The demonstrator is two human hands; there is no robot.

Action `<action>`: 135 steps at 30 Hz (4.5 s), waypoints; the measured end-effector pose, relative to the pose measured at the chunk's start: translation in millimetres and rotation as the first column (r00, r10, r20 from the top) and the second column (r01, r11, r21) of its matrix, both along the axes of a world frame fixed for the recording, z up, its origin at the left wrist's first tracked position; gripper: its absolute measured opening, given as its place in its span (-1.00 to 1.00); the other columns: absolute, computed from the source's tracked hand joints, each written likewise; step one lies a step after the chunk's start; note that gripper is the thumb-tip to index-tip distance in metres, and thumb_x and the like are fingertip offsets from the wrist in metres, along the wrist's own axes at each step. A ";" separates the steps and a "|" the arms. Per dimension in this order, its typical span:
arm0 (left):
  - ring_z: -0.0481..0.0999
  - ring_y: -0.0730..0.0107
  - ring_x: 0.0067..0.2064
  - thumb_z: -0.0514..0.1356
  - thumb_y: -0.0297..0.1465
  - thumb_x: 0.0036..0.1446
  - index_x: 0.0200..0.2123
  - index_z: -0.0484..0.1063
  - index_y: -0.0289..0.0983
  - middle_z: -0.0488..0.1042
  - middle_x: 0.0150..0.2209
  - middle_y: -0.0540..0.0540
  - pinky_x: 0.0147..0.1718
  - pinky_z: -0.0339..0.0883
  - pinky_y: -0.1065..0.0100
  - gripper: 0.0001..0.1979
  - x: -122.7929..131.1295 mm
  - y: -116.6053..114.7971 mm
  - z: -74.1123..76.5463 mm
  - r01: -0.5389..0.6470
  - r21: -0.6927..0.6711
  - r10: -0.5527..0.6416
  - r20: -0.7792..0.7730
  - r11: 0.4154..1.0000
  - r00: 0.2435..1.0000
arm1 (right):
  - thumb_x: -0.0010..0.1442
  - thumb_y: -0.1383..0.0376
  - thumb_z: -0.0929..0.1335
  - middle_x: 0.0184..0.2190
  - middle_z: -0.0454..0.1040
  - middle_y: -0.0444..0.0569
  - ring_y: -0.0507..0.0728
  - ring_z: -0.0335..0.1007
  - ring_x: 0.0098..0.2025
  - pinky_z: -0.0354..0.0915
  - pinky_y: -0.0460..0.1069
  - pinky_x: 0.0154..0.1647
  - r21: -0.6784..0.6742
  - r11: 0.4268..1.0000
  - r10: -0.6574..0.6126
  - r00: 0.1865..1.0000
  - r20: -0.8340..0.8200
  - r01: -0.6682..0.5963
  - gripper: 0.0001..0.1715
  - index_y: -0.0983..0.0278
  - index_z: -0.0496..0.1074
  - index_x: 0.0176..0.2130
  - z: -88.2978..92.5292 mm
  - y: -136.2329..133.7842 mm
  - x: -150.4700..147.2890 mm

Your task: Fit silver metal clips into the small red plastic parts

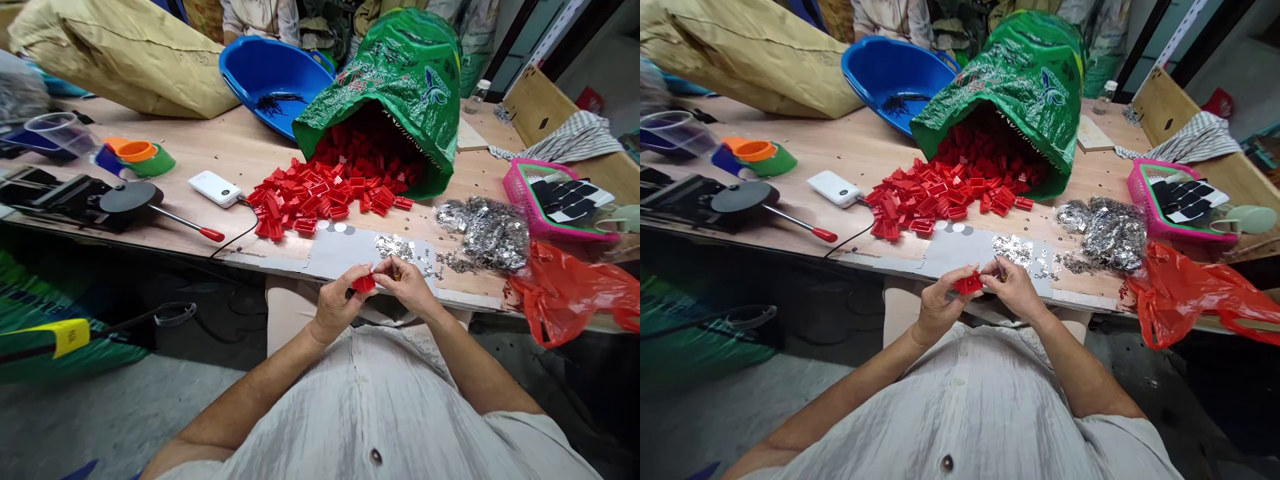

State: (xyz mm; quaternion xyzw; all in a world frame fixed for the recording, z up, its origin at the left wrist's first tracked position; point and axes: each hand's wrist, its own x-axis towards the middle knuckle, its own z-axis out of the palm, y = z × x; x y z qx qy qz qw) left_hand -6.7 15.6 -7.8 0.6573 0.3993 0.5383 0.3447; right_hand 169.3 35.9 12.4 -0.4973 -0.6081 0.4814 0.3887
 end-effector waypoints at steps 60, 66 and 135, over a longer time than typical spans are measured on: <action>0.46 0.17 0.03 0.04 -0.70 0.13 0.07 0.44 -0.17 0.53 0.00 -0.19 0.07 0.35 0.11 -0.48 20.2 60.1 -13.8 0.317 0.296 -0.058 -0.641 0.901 0.765 | 0.23 0.29 0.28 -0.35 0.50 -0.06 0.09 0.34 -0.39 0.18 -0.03 -0.31 0.326 0.935 -0.322 0.715 0.620 0.139 -0.90 0.23 0.39 -0.23 -26.7 -1.7 65.9; 0.49 0.22 -0.02 0.07 -0.66 0.16 0.15 0.37 -0.21 0.55 -0.02 -0.16 0.02 0.37 0.16 -0.49 13.0 70.2 -8.3 0.294 0.265 -0.079 -0.606 0.918 0.791 | 0.24 0.27 0.29 -0.32 0.51 -0.06 0.07 0.32 -0.41 0.19 -0.04 -0.32 0.317 0.935 -0.310 0.797 0.519 0.157 -0.89 0.23 0.40 -0.25 -25.2 -6.4 62.4; 0.60 0.21 -0.04 0.34 -0.51 0.04 -0.06 0.45 -0.21 0.59 -0.09 -0.14 -0.05 0.49 0.25 -0.64 3.8 -26.2 -2.4 0.151 -0.053 -0.151 0.010 0.987 0.988 | 0.09 0.10 0.49 -0.53 0.23 -0.31 -0.11 -0.04 -0.61 -0.11 -0.16 -0.62 -0.397 0.858 0.085 0.852 -0.516 -0.326 -0.53 0.19 0.17 -0.22 -21.2 -37.4 17.2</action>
